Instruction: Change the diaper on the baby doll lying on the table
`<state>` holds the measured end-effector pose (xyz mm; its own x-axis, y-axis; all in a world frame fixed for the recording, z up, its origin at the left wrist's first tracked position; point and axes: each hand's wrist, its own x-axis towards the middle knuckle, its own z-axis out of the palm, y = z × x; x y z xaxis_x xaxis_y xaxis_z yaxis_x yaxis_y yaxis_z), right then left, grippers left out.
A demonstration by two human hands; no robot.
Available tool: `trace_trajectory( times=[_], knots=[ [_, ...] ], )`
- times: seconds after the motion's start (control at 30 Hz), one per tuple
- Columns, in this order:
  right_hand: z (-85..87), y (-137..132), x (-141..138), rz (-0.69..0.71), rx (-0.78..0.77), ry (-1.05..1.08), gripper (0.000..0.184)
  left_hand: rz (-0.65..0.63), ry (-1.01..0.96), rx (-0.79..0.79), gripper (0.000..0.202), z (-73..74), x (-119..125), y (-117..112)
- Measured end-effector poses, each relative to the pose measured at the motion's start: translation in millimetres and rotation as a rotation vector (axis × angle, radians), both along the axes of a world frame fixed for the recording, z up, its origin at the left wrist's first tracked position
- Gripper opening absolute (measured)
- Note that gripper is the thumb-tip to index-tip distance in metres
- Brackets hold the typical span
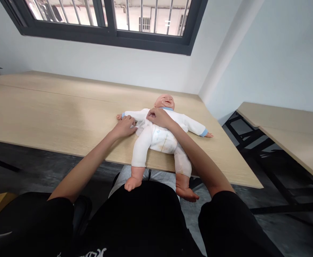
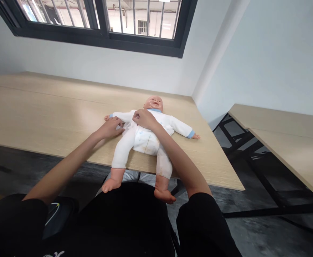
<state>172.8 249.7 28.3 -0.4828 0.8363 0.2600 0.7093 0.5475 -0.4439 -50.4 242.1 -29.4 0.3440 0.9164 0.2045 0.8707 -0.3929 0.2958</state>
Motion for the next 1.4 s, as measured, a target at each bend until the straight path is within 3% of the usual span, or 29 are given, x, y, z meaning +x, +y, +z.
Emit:
trace_trajectory(
  times=[0.13, 0.23, 0.33, 0.5, 0.67, 0.73, 0.83, 0.9, 1.0, 1.13, 1.23, 1.4],
  knots=[
    [3.5, -4, 0, 0.013, 0.016, -0.014, 0.018, 0.028, -0.152, -0.106, 0.014, 4.9, -9, 8],
    [13.5, -12, -6, 0.013, 0.177, -0.003, 0.024, 0.029, -0.172, -0.155, 0.019, 12.5, -15, 7],
    [25.4, -17, -19, 0.025, 0.276, -0.101, 0.032, 0.012, -0.337, -0.264, 0.024, 20.8, -19, 2],
    [25.0, 2, -40, 0.021, 0.056, -0.602, 0.028, -0.029, -0.735, -0.489, 0.026, 31.0, -13, -7],
    [14.6, 20, -48, -0.029, -0.005, -0.661, 0.026, -0.119, -1.047, -0.534, 0.033, 38.4, 10, -8],
    [17.5, 18, -40, -0.051, 0.046, -0.615, 0.032, -0.132, -1.106, -0.509, 0.039, 41.9, 21, -8],
    [26.0, 4, -9, -0.039, 0.147, -0.364, 0.034, -0.16, -1.06, -0.433, 0.041, 46.6, 32, -8],
    [29.1, -9, 17, 0.046, 0.177, -0.164, 0.034, -0.191, -1.008, -0.379, 0.037, 48.7, 36, -9],
    [24.3, -27, 43, 0.188, 0.127, -0.085, 0.036, -0.227, -0.944, -0.255, 0.03, 50.4, 44, -8],
    [7.5, -37, 41, 0.204, -0.043, -0.142, 0.036, -0.231, -0.762, -0.011, 0.023, 51.4, 62, -11],
    [-1.8, -34, 34, 0.142, -0.07, -0.107, 0.037, -0.218, -0.695, 0.145, 0.022, 49.1, 75, -17],
    [-10.4, -25, 36, 0.073, -0.047, -0.038, 0.046, -0.263, -0.642, 0.198, 0.017, 41.0, 82, -25]
  ],
)
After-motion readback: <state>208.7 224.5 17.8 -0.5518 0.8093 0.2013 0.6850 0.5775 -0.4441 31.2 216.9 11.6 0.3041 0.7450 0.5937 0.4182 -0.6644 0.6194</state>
